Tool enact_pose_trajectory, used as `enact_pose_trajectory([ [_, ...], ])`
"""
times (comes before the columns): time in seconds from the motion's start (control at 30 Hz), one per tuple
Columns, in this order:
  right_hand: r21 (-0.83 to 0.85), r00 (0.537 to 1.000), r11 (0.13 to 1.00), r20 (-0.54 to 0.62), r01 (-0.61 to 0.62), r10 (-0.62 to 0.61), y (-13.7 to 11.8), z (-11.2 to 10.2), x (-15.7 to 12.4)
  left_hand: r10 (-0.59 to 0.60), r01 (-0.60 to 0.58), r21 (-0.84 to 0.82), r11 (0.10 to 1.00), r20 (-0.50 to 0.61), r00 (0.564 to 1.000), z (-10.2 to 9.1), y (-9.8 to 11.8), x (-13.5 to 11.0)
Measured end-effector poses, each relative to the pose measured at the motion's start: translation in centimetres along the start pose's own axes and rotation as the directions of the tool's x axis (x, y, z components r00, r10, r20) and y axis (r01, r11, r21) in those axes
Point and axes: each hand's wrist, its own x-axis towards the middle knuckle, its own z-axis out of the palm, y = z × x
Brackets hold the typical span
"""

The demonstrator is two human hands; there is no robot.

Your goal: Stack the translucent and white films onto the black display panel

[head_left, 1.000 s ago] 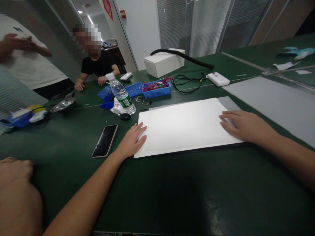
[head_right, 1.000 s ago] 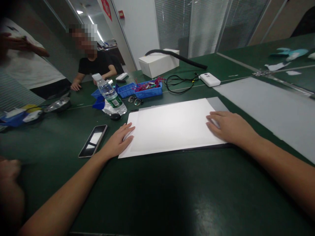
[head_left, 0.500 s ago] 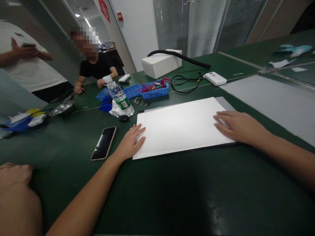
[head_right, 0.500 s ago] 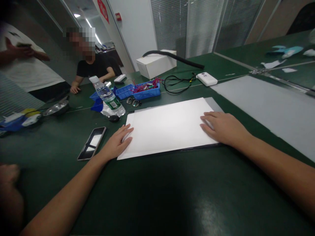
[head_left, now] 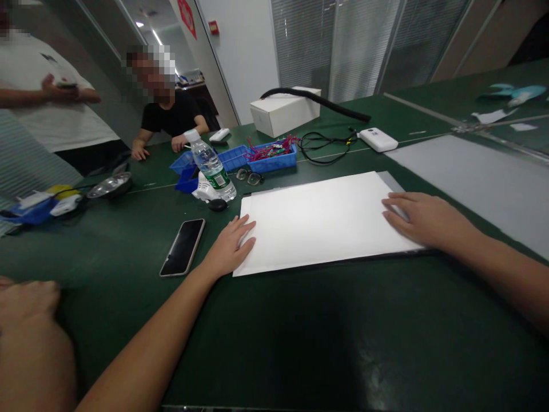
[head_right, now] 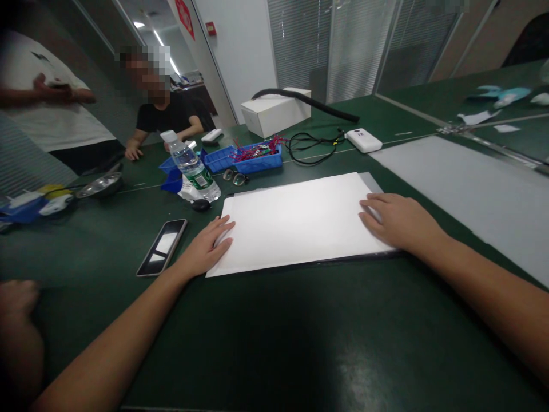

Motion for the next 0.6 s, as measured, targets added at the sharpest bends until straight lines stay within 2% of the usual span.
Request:
enact_pose_trajectory([
  [0.27,0.037,0.999,0.998,-0.017,0.043,-0.042,-1.5,0.0,-0.1,0.006,-0.006,-0.005,1.000,-0.004,1.000,0.1,-0.3,0.0],
  [0.6,0.127,0.996,0.990,-0.066,0.067,-0.058,-0.7,0.2,-0.1,-0.012,0.012,-0.029,1.000,0.004,1.000,-0.2,0.0,0.0],
])
